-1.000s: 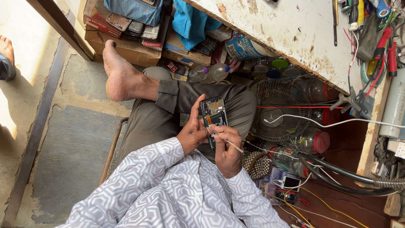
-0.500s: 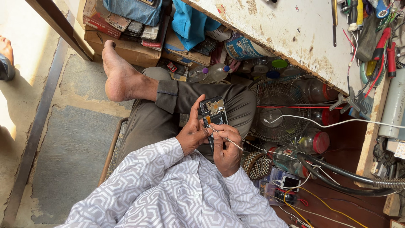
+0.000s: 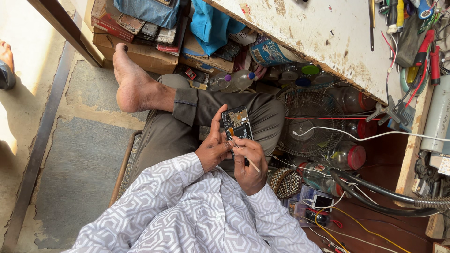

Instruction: The person sits with a disassembled smartphone on their lap, pries at the opened back cover and internal components using a small spudger-like stick, separates the back cover from the body, and later presses the cover and screen back onto the phone while handling small internal parts.

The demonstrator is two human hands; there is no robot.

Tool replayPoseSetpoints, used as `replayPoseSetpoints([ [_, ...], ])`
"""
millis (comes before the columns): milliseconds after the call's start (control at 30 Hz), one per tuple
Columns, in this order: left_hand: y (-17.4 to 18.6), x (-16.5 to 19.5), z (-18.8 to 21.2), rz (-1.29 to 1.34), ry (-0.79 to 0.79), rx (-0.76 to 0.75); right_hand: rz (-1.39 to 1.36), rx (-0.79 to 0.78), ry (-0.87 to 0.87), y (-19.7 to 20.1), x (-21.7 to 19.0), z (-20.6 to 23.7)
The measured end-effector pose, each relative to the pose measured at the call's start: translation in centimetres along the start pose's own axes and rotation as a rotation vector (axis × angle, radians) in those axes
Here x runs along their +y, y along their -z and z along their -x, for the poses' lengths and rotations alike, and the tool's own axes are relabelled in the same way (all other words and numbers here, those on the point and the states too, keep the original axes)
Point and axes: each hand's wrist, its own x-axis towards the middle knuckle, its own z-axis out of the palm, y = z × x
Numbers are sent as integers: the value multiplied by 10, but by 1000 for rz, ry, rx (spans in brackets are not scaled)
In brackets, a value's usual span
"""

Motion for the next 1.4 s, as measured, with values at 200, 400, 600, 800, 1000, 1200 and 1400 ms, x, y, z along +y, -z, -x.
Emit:
replayPoseSetpoints([
  [200, -1, -1, 1, 73, -3, 6, 59, -40, 106, -3, -3, 2],
  [400, -1, -1, 1, 62, -25, 2, 65, -37, 145, -8, 3, 9],
  [600, 1, -3, 2, 56, -49, -13, 74, -31, 157, -12, 6, 12],
  [800, -3, -2, 1, 52, -16, 41, 3, -19, 99, -9, 5, 12],
  [1000, -4, -1, 1, 85, -15, 41, -46, 18, -5, -6, 6, 7],
  [1200, -3, -1, 3, 100, -62, -2, 79, -62, 173, -5, 4, 8],
  [1400, -4, 3, 4, 88, 2, 29, -56, 5, 43, -5, 4, 12],
])
